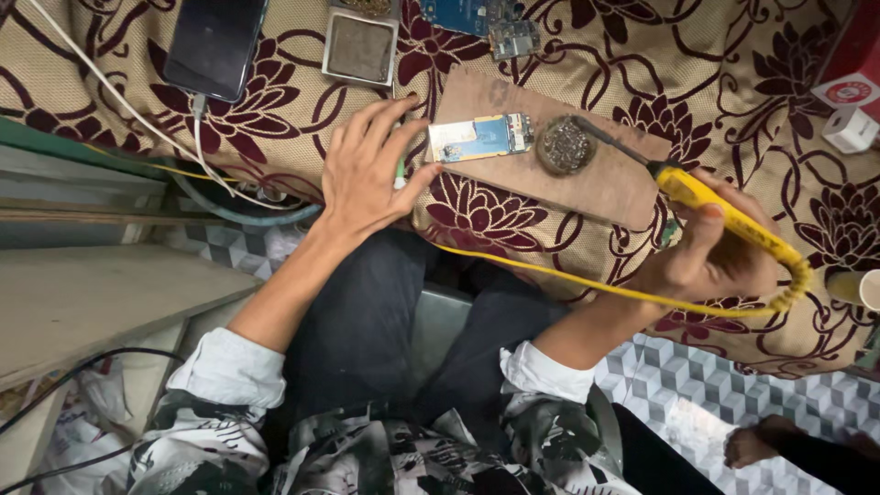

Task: The person uses a soldering iron and a green pen-like tool to work on a small electronic component placed on a wooden board. They repeatedly apply the soldering iron to the component while holding it steady with the other hand.

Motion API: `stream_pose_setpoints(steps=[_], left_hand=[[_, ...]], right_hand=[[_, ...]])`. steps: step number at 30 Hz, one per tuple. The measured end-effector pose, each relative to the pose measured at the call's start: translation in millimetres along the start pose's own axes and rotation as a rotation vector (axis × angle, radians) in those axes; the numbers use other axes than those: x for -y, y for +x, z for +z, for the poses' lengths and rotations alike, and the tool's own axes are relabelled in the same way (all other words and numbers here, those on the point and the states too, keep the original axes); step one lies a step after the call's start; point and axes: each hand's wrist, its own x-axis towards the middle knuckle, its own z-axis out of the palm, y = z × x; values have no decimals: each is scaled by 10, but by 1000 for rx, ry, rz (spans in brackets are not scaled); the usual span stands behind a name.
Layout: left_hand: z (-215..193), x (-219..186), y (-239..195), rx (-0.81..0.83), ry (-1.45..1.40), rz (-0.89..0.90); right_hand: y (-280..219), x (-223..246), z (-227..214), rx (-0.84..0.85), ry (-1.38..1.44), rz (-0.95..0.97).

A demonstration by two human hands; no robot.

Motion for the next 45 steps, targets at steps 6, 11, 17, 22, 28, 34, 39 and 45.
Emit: stream_pose_setpoints(steps=[6,11,17,22,28,34,39,45], left_hand=[[-15,-4,7,21,5,2],[-71,5,-3,3,-132,-28],[-70,-23,-46,-142,-256,-62],[-40,4,-48,-156,-232,-18],[-24,-10,-49,-176,-241,-24],[-27,-16,-50,-212,-258,-20],[-31,-25,-34,-225,-234,20],[-22,-19,-20,-224,-217,38]], right_hand=[[-67,31,103,-72,122,-30],[-116,78,211,-43,210,-43],[-82,129,178,-78,165,-46],[-38,126,153,-101,119,-2],[-66,139,193,51,72,48],[-115,179,197,200,-2,88],[-145,87,273,146,80,118],[-189,61,350,90,79,82]])
